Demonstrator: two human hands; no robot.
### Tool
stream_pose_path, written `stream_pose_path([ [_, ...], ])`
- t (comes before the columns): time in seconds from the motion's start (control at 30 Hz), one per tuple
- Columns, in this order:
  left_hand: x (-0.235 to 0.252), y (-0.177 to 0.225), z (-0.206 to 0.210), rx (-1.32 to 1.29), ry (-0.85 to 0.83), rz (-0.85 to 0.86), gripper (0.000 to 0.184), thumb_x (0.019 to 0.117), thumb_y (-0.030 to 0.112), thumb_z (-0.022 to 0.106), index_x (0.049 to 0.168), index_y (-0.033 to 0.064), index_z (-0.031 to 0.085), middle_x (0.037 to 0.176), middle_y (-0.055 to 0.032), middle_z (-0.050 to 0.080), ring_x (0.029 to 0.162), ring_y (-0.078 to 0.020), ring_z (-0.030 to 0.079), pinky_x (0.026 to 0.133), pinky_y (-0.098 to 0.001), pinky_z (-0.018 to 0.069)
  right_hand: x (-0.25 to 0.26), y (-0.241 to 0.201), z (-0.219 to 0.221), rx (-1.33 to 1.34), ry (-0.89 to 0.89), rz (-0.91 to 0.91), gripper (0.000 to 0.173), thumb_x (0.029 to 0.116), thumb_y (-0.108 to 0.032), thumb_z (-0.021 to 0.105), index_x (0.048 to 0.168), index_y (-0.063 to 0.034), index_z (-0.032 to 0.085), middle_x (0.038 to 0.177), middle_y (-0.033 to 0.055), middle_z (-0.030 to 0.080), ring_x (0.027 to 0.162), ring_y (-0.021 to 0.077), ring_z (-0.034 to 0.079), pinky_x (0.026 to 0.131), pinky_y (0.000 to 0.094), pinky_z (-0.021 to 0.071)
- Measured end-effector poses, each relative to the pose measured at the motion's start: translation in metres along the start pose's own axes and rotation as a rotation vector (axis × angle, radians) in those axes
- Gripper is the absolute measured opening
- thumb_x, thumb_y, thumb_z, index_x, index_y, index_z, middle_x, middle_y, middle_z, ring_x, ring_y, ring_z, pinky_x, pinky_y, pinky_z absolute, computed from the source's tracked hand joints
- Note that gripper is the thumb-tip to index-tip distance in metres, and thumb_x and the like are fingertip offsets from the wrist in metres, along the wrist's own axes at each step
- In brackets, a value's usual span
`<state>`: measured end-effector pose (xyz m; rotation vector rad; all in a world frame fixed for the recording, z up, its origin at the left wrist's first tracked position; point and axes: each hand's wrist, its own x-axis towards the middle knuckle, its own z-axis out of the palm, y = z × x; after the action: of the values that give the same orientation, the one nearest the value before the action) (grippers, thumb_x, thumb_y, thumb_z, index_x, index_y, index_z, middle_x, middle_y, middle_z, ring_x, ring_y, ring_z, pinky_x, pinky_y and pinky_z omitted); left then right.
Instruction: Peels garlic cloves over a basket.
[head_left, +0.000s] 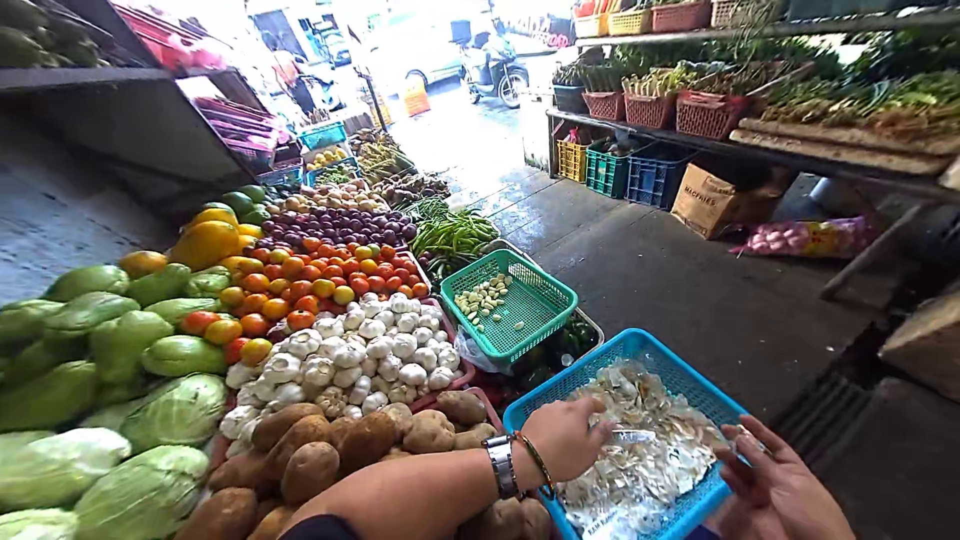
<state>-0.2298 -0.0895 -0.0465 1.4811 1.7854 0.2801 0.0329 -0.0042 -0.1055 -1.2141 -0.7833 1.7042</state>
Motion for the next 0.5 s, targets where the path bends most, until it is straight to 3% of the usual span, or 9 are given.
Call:
stream_pose_path([
  [0.07, 0.001, 0.000, 0.003, -0.002, -0.009, -0.001, 0.042, 0.1108, 0.038, 0.037, 0.143, 0.0180, 0.056, 0.095, -0.0099, 0.074, 0.082, -0.0250, 0.073, 0.082, -0.0501, 0.0586, -0.003, 0.010, -0.004, -0.120, -0.018, -0.045, 0.027, 0.1045, -0.003, 0.052, 0.131, -0.0080, 0.048, 0.106, 0.0038, 0.071, 0.066, 0.0091, 0.068, 0.057, 0.0243, 0.0584],
  [0.2, 0.002, -0.003, 0.002, -0.065, -0.038, 0.004, 0.045, 0.1111, 0.041, 0.036, 0.144, 0.0168, 0.053, 0.088, -0.0093, 0.072, 0.074, -0.0227, 0.070, 0.077, -0.0470, 0.0584, -0.011, 0.032, 0.008, -0.122, -0.115, 0.004, 0.024, 0.1013, 0.001, 0.056, 0.125, -0.0019, 0.056, 0.097, 0.0070, 0.072, 0.069, 0.0127, 0.069, 0.065, 0.0290, 0.0611],
  [0.27, 0.003, -0.006, 0.003, -0.071, -0.044, 0.042, 0.050, 0.1077, 0.046, 0.046, 0.147, 0.0145, 0.052, 0.094, -0.0129, 0.072, 0.080, -0.0263, 0.071, 0.082, -0.0504, 0.0579, -0.018, 0.042, 0.021, -0.110, -0.159, 0.036, 0.019, 0.1014, 0.001, 0.056, 0.121, -0.0011, 0.059, 0.086, 0.0053, 0.069, 0.066, 0.0124, 0.068, 0.065, 0.0295, 0.0617],
  [0.33, 0.003, -0.007, 0.004, -0.061, -0.047, 0.095, 0.057, 0.1024, 0.048, 0.058, 0.146, 0.0121, 0.053, 0.101, -0.0162, 0.071, 0.088, -0.0298, 0.070, 0.086, -0.0534, 0.0559, -0.030, 0.047, 0.035, -0.119, -0.234, 0.057, 0.019, 0.1015, 0.001, 0.055, 0.120, -0.0003, 0.062, 0.085, 0.0054, 0.070, 0.066, 0.0127, 0.068, 0.065, 0.0301, 0.0615],
  [0.43, 0.002, -0.006, 0.005, -0.063, -0.049, 0.185, 0.048, 0.0983, 0.043, 0.067, 0.126, 0.0037, 0.065, 0.100, -0.0150, 0.070, 0.090, -0.0266, 0.068, 0.086, -0.0487, 0.0550, -0.046, 0.047, 0.052, -0.061, -0.316, 0.119, 0.025, 0.0989, 0.004, 0.056, 0.123, -0.0014, 0.060, 0.092, 0.0067, 0.072, 0.071, 0.0140, 0.070, 0.068, 0.0311, 0.0624],
  [0.5, 0.000, -0.006, 0.004, -0.059, -0.067, 0.239, 0.040, 0.0982, 0.038, 0.069, 0.112, 0.0002, 0.068, 0.097, -0.0143, 0.070, 0.089, -0.0245, 0.067, 0.085, -0.0457, 0.0543, -0.048, 0.051, 0.055, 0.069, -0.363, 0.193, 0.018, 0.0969, 0.004, 0.057, 0.111, -0.0060, 0.062, 0.088, 0.0060, 0.072, 0.069, 0.0126, 0.070, 0.066, 0.0288, 0.0616],
])
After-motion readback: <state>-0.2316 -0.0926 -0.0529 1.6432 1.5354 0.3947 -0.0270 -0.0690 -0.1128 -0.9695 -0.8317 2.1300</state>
